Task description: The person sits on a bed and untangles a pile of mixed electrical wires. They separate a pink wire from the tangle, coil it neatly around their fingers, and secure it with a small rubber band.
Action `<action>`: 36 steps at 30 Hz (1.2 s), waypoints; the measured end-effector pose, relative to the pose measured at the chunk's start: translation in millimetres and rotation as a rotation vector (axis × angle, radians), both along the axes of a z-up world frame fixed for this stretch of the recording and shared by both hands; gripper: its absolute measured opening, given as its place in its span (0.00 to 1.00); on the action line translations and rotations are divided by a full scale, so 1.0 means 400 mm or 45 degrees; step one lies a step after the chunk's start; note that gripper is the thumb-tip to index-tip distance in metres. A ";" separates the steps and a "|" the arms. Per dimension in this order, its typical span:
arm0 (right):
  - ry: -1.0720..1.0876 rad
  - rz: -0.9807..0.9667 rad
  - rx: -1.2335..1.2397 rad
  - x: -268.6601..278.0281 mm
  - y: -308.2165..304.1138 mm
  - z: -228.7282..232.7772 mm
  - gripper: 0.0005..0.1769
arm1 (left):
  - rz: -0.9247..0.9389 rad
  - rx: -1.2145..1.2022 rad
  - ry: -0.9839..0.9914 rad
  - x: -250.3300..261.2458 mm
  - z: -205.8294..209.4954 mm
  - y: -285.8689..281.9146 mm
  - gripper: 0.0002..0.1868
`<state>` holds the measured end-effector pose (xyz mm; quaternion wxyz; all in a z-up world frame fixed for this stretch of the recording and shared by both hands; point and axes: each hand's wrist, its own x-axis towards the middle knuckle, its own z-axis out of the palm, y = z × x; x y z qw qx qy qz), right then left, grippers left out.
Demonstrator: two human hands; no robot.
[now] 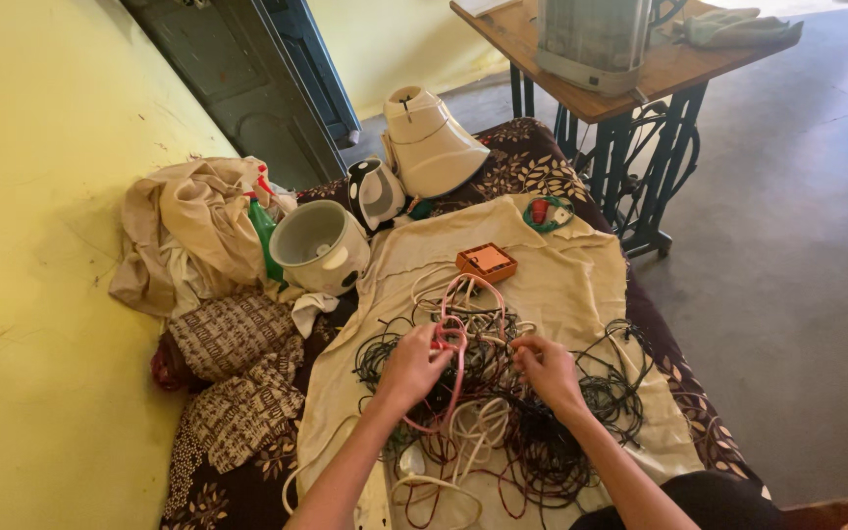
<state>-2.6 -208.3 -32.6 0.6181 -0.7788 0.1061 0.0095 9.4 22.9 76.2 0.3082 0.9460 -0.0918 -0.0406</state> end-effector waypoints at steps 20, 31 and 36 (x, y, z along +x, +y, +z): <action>0.134 -0.262 0.718 0.113 -0.030 -0.117 0.13 | -0.168 0.522 -0.678 0.024 0.070 -0.118 0.12; 0.318 0.247 1.917 0.124 -0.039 -0.090 0.16 | -0.267 1.094 -1.029 0.086 -0.067 -0.178 0.06; 0.212 0.276 1.541 0.145 -0.019 -0.137 0.23 | -0.718 0.884 -0.977 0.137 -0.115 -0.200 0.14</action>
